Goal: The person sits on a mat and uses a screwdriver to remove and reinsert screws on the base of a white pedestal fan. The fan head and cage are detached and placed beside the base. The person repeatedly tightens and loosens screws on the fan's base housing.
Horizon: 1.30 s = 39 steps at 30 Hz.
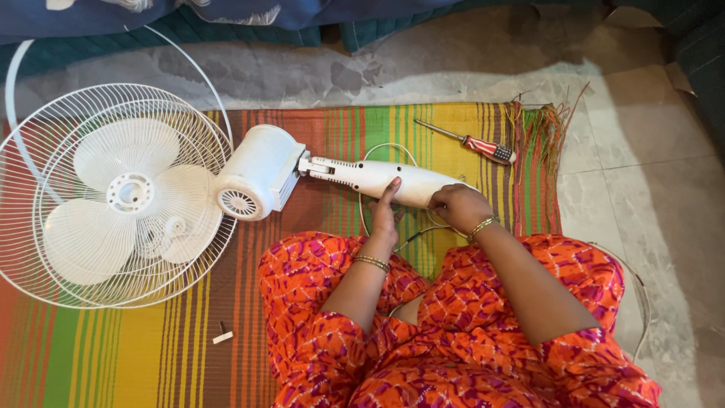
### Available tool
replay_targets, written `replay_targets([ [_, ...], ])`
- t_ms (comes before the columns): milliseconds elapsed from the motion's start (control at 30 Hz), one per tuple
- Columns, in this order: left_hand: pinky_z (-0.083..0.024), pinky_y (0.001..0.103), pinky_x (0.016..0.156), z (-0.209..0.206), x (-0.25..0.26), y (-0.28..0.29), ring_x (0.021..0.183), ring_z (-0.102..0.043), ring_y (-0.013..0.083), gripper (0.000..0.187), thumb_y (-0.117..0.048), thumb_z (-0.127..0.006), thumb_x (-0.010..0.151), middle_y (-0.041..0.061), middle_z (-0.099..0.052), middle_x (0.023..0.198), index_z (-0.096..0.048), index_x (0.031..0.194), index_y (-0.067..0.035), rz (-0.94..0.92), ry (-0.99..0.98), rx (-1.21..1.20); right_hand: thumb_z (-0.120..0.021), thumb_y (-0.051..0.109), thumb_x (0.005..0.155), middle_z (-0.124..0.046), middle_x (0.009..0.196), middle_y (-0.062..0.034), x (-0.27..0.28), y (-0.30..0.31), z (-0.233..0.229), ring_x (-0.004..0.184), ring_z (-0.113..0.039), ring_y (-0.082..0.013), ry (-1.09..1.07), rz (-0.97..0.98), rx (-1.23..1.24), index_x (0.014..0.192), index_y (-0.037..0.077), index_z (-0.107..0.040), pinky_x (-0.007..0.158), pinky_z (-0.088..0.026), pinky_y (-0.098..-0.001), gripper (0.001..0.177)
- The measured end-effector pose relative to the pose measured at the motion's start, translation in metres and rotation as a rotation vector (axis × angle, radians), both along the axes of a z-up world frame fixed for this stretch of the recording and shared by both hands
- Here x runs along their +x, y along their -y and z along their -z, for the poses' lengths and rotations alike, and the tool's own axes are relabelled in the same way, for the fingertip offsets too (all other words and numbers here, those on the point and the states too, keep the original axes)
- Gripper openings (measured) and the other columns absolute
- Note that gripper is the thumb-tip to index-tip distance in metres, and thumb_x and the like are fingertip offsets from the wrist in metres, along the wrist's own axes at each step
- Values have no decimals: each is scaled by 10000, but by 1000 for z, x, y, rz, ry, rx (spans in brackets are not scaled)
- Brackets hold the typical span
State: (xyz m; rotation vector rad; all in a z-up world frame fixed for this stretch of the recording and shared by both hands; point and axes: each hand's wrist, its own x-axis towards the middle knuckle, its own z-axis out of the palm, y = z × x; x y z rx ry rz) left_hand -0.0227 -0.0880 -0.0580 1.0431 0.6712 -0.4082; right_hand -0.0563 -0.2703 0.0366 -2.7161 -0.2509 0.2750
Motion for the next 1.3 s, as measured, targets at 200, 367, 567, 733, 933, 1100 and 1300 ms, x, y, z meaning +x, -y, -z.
replay_targets([
  [200, -457, 438, 936, -2, 0, 0, 1211, -496, 250, 1114, -577, -865, 597, 146, -501, 1327, -290, 1392, -50, -7, -17, 10, -717, 226, 821, -736, 910, -19, 1, -7, -1, 941, -689, -257, -2, 66, -14, 902, 186, -728, 812, -549, -428, 91],
  [367, -463, 434, 938, -5, 0, 1, 1227, -497, 251, 1116, -572, -865, 602, 155, -502, 1333, -281, 1391, -41, -11, -15, 14, -708, 206, 813, -733, 895, -26, 2, -11, -8, 919, -691, -267, 2, 75, -19, 903, 171, -712, 791, -548, -433, 97],
  [567, -462, 428, 920, -4, -1, -1, 1224, -507, 267, 1117, -590, -860, 603, 160, -520, 1345, -317, 1407, -37, 11, -5, 24, -689, 283, 882, -749, 936, -69, 0, -16, -2, 890, -714, -301, -150, 58, -89, 942, 195, -719, 793, -564, -461, 110],
  [733, -444, 460, 878, -2, 0, -2, 1237, -498, 259, 1144, -611, -842, 572, 129, -518, 1390, -354, 1441, -48, 42, 54, 28, -611, 206, 901, -753, 969, -121, -22, -46, 41, 894, -733, -315, -166, -97, -274, 983, 171, -727, 773, -577, -472, 146],
  [933, -466, 487, 934, 5, 2, -1, 1280, -522, 307, 1125, -588, -862, 611, 160, -516, 1414, -334, 1450, -56, 19, 46, 17, -541, 144, 950, -717, 1040, -147, -19, -65, 97, 901, -752, -300, -79, -111, -416, 1036, 78, -680, 716, -611, -437, 176],
  [1100, -472, 491, 933, 9, 3, -3, 1297, -507, 310, 1163, -591, -862, 605, 166, -513, 1432, -364, 1486, -18, 42, 76, 6, -546, 146, 943, -712, 1073, -139, -17, -63, 102, 922, -752, -294, -93, -184, -453, 1021, 67, -695, 731, -612, -434, 186],
  [1300, -453, 539, 977, 11, 6, -5, 1372, -459, 328, 1255, -608, -848, 604, 173, -465, 1503, -233, 1524, -17, 81, 86, 34, -575, 122, 931, -736, 1049, -166, -18, -53, 59, 941, -727, -343, -152, 128, -243, 1051, 103, -710, 801, -580, -483, 181],
])
